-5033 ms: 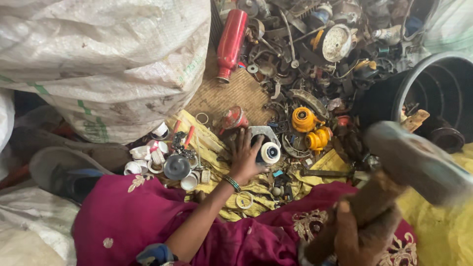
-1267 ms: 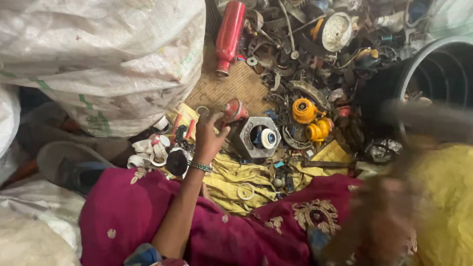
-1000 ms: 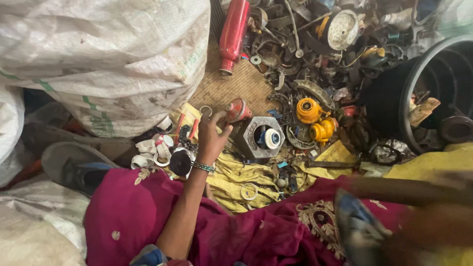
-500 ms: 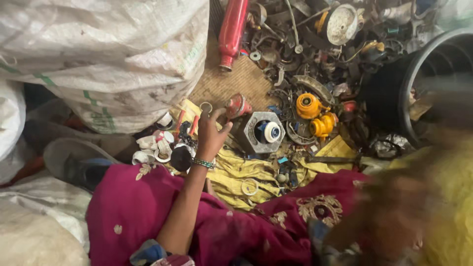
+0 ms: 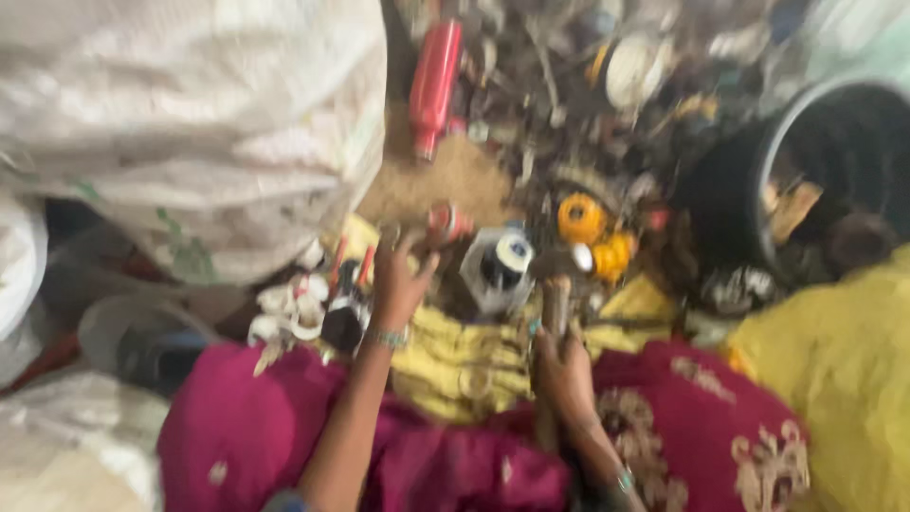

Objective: The person sits on the floor and uses a hammer to strike a small blue and white cylindrical object placed inside a metal hexagonal fixture. The person repeatedly adjusts the object and strikes it to separate or reshape it.

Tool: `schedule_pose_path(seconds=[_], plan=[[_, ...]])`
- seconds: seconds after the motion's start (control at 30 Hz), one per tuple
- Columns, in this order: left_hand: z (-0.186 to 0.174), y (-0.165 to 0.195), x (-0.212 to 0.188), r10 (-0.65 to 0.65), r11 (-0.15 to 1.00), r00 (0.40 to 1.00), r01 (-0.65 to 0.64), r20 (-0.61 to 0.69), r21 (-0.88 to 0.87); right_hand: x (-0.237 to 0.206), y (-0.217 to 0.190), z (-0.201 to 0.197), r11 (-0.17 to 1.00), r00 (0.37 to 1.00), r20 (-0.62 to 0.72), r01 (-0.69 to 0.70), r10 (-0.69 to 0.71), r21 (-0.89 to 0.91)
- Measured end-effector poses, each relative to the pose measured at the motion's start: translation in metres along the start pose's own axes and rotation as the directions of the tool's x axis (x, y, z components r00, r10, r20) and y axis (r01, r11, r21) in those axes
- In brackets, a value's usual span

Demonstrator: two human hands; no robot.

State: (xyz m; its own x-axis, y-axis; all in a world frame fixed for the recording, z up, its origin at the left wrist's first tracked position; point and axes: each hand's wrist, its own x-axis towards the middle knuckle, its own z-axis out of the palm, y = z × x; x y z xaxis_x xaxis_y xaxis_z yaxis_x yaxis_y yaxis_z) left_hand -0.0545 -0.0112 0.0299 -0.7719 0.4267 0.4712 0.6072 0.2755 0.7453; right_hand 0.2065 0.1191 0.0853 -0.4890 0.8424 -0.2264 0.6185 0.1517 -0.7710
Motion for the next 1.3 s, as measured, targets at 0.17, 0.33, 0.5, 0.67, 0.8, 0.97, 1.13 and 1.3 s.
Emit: schedule_pose_path(seconds=[0.17, 0.33, 0.5, 0.67, 0.8, 0.97, 1.13, 1.3], plan=[[-0.005, 0.01, -0.002, -0.068, 0.997, 0.988, 0.071, 0.137, -0.021, 0.038, 0.064, -0.022, 0.898, 0.997, 0.039, 0.045, -0.069, 0.439], [0.029, 0.043, -0.018, 0.089, 0.994, 0.934, -0.106, 0.347, 0.029, 0.05, 0.099, -0.025, 0.813, 0.93, 0.188, -0.369, 0.317, 0.451], [0.068, 0.068, -0.02, 0.188, 0.973, 0.852, -0.228, 0.488, 0.024, 0.052, 0.112, -0.017, 0.637, 0.833, 0.42, -0.548, 0.36, 0.542], [0.085, 0.064, -0.025, 0.247, 0.957, 0.828, -0.289, 0.504, 0.006, 0.046, 0.113, -0.014, 0.69, 0.867, 0.372, -0.491, 0.33, 0.532], [0.09, 0.057, -0.036, 0.262, 0.962, 0.873, -0.27, 0.412, -0.04, 0.036, 0.099, -0.005, 0.861, 0.977, 0.134, -0.211, 0.167, 0.462], [0.09, 0.056, -0.036, 0.097, 0.953, 0.97, -0.026, 0.223, -0.3, 0.019, 0.049, -0.033, 0.916, 0.952, -0.056, 0.271, -0.3, -0.295], [0.073, 0.055, -0.023, -0.343, 0.447, 0.806, 0.591, 0.482, -0.671, 0.025, -0.028, -0.079, 0.907, 0.902, 0.214, 0.405, -0.375, -0.116], [0.057, 0.063, -0.024, -0.331, -0.155, 0.622, 0.707, 0.71, -0.69, 0.066, -0.071, -0.056, 0.919, 0.839, 0.384, 0.312, -0.386, 0.241]])
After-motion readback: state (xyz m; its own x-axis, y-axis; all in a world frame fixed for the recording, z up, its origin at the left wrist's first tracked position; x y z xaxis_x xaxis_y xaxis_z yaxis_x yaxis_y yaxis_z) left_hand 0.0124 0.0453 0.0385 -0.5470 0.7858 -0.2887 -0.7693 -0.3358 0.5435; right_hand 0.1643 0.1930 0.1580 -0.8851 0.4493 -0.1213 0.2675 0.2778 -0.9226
